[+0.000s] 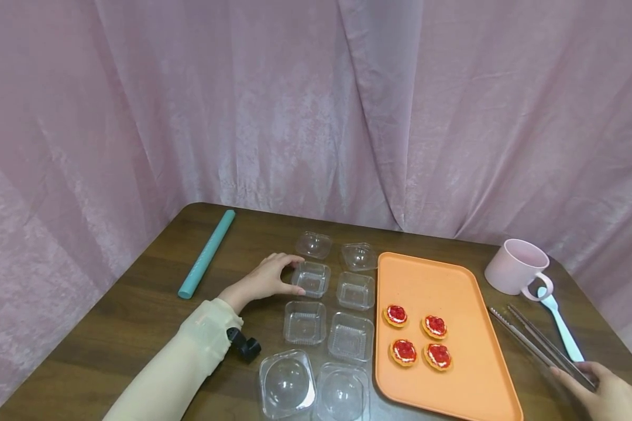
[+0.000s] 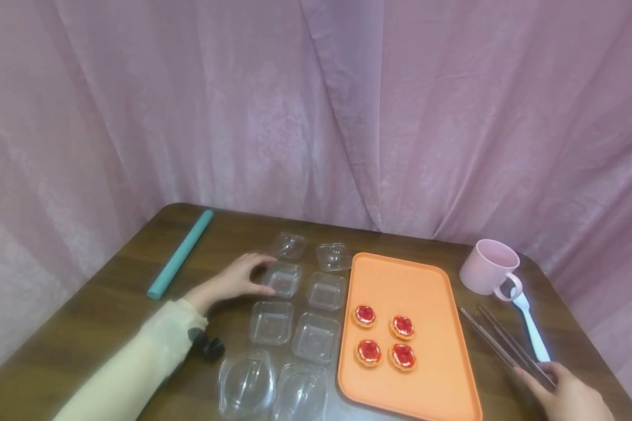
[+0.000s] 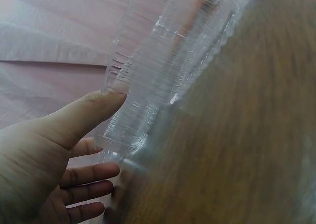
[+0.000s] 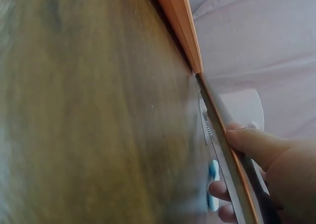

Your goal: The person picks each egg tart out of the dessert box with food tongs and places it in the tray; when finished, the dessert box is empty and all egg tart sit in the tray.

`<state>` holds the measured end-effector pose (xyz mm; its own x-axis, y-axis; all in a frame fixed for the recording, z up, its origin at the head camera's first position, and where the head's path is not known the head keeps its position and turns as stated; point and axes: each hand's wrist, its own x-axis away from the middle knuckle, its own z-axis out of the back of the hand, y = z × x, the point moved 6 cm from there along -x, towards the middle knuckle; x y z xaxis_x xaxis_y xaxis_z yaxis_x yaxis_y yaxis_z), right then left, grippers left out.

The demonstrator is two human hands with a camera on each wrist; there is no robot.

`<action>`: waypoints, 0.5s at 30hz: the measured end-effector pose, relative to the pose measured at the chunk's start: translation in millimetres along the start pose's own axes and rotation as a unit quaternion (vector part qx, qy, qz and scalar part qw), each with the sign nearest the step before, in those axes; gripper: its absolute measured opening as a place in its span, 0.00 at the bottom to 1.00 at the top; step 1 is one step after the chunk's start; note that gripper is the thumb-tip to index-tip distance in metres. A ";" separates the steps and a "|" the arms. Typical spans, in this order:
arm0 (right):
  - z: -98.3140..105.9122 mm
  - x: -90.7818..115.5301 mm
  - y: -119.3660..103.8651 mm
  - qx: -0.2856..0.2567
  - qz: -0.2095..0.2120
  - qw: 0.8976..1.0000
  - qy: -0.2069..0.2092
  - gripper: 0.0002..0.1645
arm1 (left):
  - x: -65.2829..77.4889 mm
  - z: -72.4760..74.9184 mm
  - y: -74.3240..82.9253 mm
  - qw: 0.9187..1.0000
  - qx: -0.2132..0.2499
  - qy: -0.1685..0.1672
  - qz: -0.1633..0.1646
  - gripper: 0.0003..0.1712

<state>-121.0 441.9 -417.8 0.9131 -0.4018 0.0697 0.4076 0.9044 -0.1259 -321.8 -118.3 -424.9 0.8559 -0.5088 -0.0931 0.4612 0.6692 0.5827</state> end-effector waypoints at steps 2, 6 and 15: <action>-2.4 -0.7 1.8 0.009 0.004 1.000 -0.010 0.57 | -0.5 -0.5 -0.3 1.000 -0.001 0.001 -0.001 0.45; -3.9 -1.1 2.7 0.015 0.008 1.000 -0.021 0.57 | -0.9 -0.8 -0.9 1.000 -0.001 0.001 0.001 0.45; -2.2 1.7 -1.1 0.013 0.019 0.999 -0.031 0.57 | -0.5 -0.3 -0.1 1.000 -0.005 0.000 0.001 0.45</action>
<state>-119.9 439.9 -419.7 0.9254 -0.3573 0.1266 0.3705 0.9231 -0.1032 -322.2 -117.9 -425.2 0.8572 -0.5067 -0.0924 0.4615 0.6760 0.5744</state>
